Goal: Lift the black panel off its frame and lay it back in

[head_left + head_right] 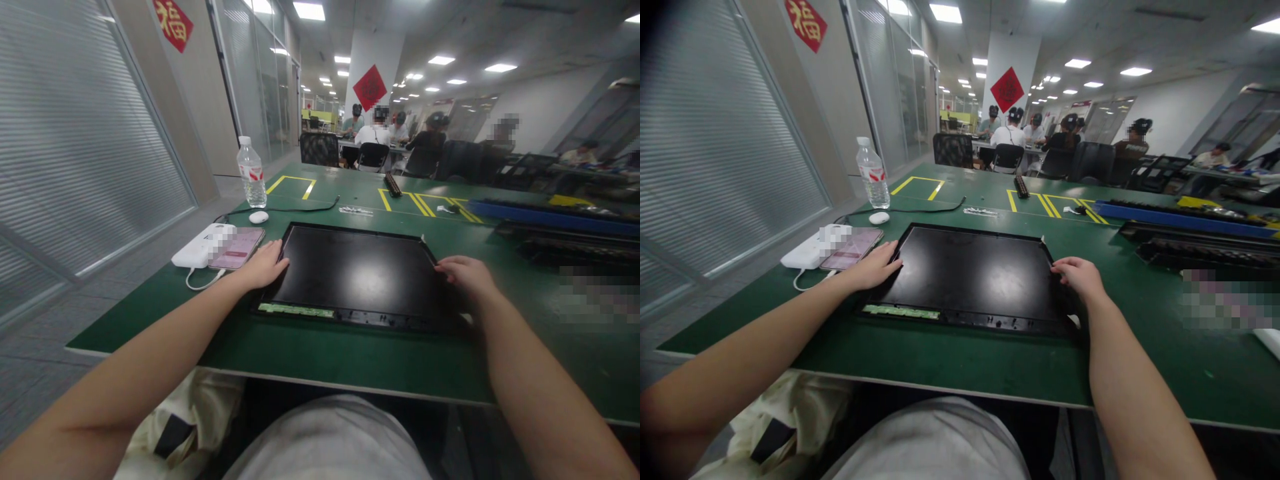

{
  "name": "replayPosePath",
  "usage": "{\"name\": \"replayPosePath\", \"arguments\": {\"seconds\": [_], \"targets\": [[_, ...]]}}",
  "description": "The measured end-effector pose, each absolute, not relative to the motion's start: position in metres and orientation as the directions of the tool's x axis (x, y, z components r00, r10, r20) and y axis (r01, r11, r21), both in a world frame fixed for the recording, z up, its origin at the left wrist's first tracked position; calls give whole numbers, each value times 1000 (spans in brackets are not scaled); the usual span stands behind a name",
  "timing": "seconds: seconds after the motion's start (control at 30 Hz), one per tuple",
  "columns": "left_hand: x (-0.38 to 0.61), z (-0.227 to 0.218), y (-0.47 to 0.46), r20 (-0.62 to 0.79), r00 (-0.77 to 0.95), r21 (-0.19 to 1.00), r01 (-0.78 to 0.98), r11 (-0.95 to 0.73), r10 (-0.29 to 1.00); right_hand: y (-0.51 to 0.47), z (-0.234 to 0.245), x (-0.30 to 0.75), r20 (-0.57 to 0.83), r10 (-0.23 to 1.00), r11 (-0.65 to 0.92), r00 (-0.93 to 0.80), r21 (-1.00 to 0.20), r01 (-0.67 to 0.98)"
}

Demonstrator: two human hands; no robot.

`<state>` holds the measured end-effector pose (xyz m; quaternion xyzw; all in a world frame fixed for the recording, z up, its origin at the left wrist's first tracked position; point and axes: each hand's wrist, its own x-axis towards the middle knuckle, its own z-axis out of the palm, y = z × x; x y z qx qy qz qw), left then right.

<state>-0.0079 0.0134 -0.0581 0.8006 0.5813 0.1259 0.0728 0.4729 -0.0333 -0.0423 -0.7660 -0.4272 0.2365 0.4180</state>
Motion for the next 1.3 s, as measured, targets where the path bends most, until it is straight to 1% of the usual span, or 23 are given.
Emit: {"name": "replayPosePath", "arguments": {"seconds": [0.1,0.23,0.43,0.6,0.7,0.8,0.87,0.93,1.03,1.3], "targets": [[-9,-57,13,100,280,297,908,-297,955,-32,-47,477,6,856,-271,518,-847,458],[-11,-55,14,92,267,340,897,-282,959,-31,-49,479,41,859,-267,510,-814,516],[-20,-53,18,103,270,415,863,-288,957,-35,-41,472,66,862,-266,502,-784,560],[-23,-53,22,141,247,371,885,-282,959,-36,-37,474,98,839,-279,535,-767,578],[-22,-54,24,137,250,345,895,-282,959,-34,-41,480,115,819,-315,563,-729,607],[-21,-55,25,129,266,346,891,-295,955,-30,-49,487,154,812,-316,563,-695,646],[-22,-55,26,125,266,356,887,-293,956,-28,-56,490,154,829,-296,538,-695,655],[-22,-55,26,124,258,373,883,-285,958,-26,-60,491,108,857,-300,503,-690,659],[-22,-55,27,131,233,407,874,-266,964,-23,-63,489,62,875,-339,480,-630,699],[-15,-50,20,165,129,538,819,-199,978,-20,-62,487,93,881,-343,463,-550,762]]}}
